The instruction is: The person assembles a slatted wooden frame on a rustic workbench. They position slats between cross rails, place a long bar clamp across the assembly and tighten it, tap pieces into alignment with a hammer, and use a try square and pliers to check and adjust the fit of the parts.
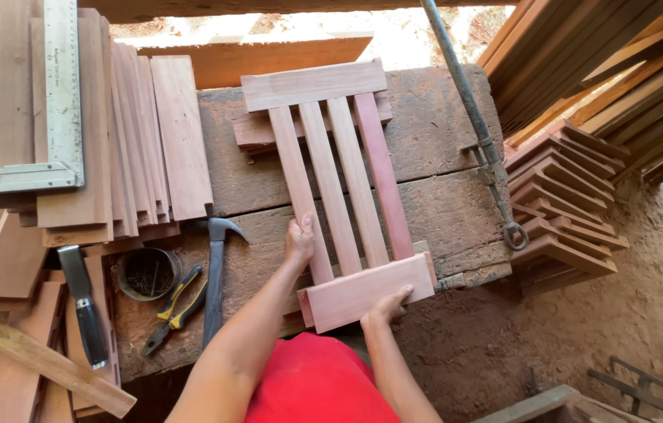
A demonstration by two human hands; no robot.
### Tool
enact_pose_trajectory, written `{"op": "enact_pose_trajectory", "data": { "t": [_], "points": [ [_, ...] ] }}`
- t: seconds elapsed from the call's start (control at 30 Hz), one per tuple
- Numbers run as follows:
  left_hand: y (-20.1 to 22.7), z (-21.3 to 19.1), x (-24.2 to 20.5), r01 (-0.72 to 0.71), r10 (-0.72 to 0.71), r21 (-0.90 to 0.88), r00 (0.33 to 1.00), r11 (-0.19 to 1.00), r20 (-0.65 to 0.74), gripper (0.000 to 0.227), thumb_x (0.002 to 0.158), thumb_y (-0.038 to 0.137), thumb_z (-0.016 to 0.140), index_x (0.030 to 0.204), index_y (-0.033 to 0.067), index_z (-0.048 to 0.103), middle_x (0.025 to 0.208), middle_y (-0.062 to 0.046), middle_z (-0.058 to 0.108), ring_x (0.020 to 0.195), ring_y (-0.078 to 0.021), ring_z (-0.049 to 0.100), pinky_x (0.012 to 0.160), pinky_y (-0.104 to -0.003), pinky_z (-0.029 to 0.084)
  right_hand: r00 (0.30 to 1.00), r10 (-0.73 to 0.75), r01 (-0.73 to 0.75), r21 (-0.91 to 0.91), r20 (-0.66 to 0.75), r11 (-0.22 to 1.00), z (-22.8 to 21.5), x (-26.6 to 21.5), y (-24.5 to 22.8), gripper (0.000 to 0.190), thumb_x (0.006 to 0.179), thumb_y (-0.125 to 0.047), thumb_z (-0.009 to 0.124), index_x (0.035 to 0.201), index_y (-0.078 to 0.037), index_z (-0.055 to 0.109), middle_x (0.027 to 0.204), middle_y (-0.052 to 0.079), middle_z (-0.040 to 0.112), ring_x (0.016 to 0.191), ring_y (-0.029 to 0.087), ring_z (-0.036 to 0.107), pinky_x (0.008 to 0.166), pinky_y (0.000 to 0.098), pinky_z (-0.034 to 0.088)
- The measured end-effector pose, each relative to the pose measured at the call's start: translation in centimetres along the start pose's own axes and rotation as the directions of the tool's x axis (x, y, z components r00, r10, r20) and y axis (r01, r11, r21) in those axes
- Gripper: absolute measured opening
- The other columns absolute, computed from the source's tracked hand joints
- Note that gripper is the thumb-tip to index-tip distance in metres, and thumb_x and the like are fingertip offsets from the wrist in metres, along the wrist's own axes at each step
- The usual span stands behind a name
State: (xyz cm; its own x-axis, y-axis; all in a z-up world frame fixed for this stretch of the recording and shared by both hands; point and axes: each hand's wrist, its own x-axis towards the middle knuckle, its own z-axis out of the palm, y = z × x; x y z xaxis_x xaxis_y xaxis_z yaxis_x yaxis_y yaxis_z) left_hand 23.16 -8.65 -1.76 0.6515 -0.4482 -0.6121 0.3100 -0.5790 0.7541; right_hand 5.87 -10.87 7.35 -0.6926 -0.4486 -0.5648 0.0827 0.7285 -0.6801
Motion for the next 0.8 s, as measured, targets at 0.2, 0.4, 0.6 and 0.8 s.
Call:
{"op": "enact_pose_trajectory", "data": {
  "t": [0.2, 0.4, 0.6, 0.8],
  "points": [
    [0.3, -2.1, -0.7, 0.046, -0.042, -0.052, 0.996, 0.998, 0.078, 0.08, 0.1, 0.068, 0.045, 0.14, -0.0001, 0.052, 0.133, -0.033, 0.062, 0.129, -0.047, 0.057, 0.109, -0.055, 0.044, 0.965, -0.055, 0.035, 0.081, 0.258, 0.996, -3.3, -6.7, -4.5, 0.117, 0.092, -0.086, 0.046, 0.165, -0.001, 0.009, 0.171, 0.023, -0.003, 0.159, 0.036, -0.004, 0.129, 0.0487, -0.002],
    [4.4, -10.4, -11.2, -0.185, 0.186, -0.018, 0.979, 0.983, 0.078, 0.062, 0.097, 0.037, 0.051, 0.145, -0.0022, 0.046, 0.106, -0.013, 0.064, 0.082, -0.02, 0.063, 0.066, -0.032, 0.054, 0.946, -0.208, 0.261, -0.202, 0.249, 0.944, -12.1, 12.0, -0.3, 0.07, 0.106, -0.056, 0.025, 0.144, 0.001, 0.039, 0.135, 0.022, 0.046, 0.114, 0.033, 0.052, 0.093, 0.047, 0.046],
    [-1.0, -6.0, -15.0, -0.742, 0.787, 0.503, 0.591, 0.443, 0.178, 0.066, 0.08, 0.044, 0.079, 0.128, 0.0044, 0.057, 0.116, -0.014, 0.063, 0.106, -0.0308, 0.06, 0.097, -0.042, 0.045, 0.854, -0.395, 0.448, -0.093, 0.337, 0.889, -11.5, 25.4, -2.5, 0.046, 0.107, -0.041, 0.049, 0.134, -0.005, 0.054, 0.118, 0.007, 0.057, 0.092, 0.018, 0.052, 0.073, 0.0295, 0.044],
    [2.1, 2.3, -17.9, -0.809, 0.693, 0.487, 0.557, 0.328, 0.458, 0.073, 0.087, 0.053, 0.073, 0.136, 0.0033, 0.052, 0.135, -0.014, 0.054, 0.127, -0.0337, 0.049, 0.109, -0.045, 0.034, 0.457, -0.772, 0.799, 0.177, 0.443, 0.575, -1.8, 30.4, -12.1, 0.053, 0.101, -0.015, 0.062, 0.144, 0.008, 0.041, 0.117, 0.015, 0.058, 0.1, 0.022, 0.055, 0.092, 0.0306, 0.046]
  ]
}}
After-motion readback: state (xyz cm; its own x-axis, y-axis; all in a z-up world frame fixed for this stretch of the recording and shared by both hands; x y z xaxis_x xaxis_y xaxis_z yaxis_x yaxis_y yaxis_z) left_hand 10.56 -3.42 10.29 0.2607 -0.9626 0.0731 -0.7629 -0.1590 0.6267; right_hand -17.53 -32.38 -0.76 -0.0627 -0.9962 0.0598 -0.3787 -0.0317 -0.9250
